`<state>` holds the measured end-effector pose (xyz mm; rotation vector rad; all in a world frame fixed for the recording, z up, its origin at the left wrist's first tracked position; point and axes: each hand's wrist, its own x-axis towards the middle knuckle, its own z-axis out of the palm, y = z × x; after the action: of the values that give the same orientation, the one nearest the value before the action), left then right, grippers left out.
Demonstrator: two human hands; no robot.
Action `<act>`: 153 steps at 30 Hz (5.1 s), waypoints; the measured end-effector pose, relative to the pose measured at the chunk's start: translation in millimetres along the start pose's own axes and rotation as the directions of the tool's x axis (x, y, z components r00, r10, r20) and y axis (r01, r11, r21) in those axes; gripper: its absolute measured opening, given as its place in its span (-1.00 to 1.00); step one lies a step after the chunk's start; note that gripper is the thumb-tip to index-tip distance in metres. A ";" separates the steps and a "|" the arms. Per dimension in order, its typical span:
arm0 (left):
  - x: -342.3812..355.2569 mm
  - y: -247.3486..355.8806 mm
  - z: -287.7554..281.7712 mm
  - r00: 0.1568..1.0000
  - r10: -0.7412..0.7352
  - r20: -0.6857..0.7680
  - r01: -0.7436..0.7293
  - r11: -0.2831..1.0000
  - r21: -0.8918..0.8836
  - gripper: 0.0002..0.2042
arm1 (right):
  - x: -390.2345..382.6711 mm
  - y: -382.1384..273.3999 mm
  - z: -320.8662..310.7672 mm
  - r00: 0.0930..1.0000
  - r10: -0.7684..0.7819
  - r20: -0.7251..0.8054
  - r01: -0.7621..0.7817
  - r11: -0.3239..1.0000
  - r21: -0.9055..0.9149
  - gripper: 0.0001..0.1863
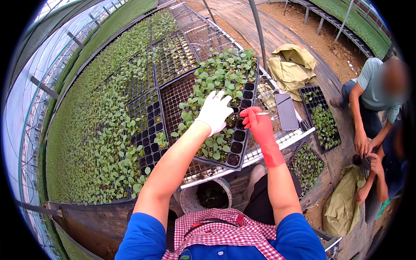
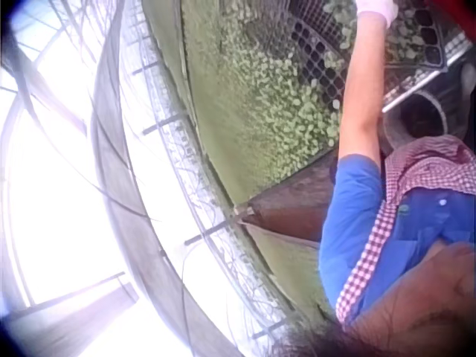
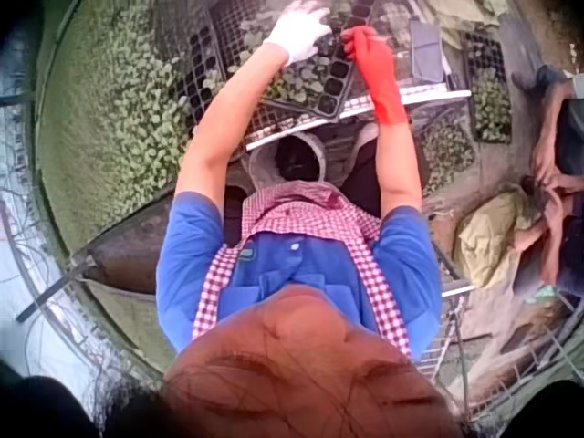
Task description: The person thins seedlings in a plastic tray by hand and with a small stick, removing excess plants and soil from individual cells and discarding them into a bucket.
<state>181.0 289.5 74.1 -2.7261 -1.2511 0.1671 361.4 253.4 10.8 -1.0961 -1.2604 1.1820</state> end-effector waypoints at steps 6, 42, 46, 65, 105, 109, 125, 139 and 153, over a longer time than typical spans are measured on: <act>14.8 11.2 8.4 0.999 -0.036 0.021 0.035 0.998 0.061 -0.72 | 1.7 0.8 -4.3 0.998 0.058 -0.007 -0.059 0.992 -0.113 -0.73; -190.8 94.6 52.6 0.928 -0.333 -0.164 0.155 0.748 -0.645 -0.71 | -69.9 -61.5 46.0 0.910 0.146 0.389 0.140 0.774 -0.618 -0.71; -166.6 99.9 46.4 0.966 -0.236 -0.105 0.135 0.808 -0.574 -0.66 | -70.3 -65.3 46.2 0.929 0.150 0.339 0.112 0.758 -0.642 -0.72; -177.4 98.9 85.7 0.840 -0.530 -0.113 0.278 0.600 -0.750 -0.57 | -86.8 -8.3 83.1 0.908 -0.124 0.400 0.408 0.476 -0.779 -0.72; -253.7 111.5 99.6 0.806 -0.552 -0.215 0.225 0.621 -0.751 -0.58 | -220.0 0.7 76.3 0.770 0.088 0.632 0.281 0.842 -0.460 -0.78; -257.6 111.5 101.6 0.813 -0.551 -0.187 0.275 0.647 -0.711 -0.57 | -215.7 -32.9 60.8 0.906 0.137 0.401 -0.060 0.978 -0.200 -0.82; -247.8 118.5 102.4 0.830 -0.539 -0.142 0.334 0.685 -0.647 -0.57 | -81.8 -11.7 13.3 0.911 0.355 0.208 -0.219 0.847 -0.485 -0.62; -251.5 115.6 101.3 0.825 -0.547 -0.140 0.302 0.638 -0.708 -0.57 | -167.2 -22.1 15.9 0.950 0.125 0.285 -0.149 0.987 0.066 -0.55; -245.6 116.7 110.2 0.779 -0.594 -0.203 0.267 0.606 -0.749 -0.53 | -93.3 -27.9 22.3 0.887 -0.322 0.330 0.454 0.491 -0.744 -0.84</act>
<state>91.3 36.2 -43.6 -2.5427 -2.0823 -1.1387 343.7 156.9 30.2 -1.2486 -2.1513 0.2709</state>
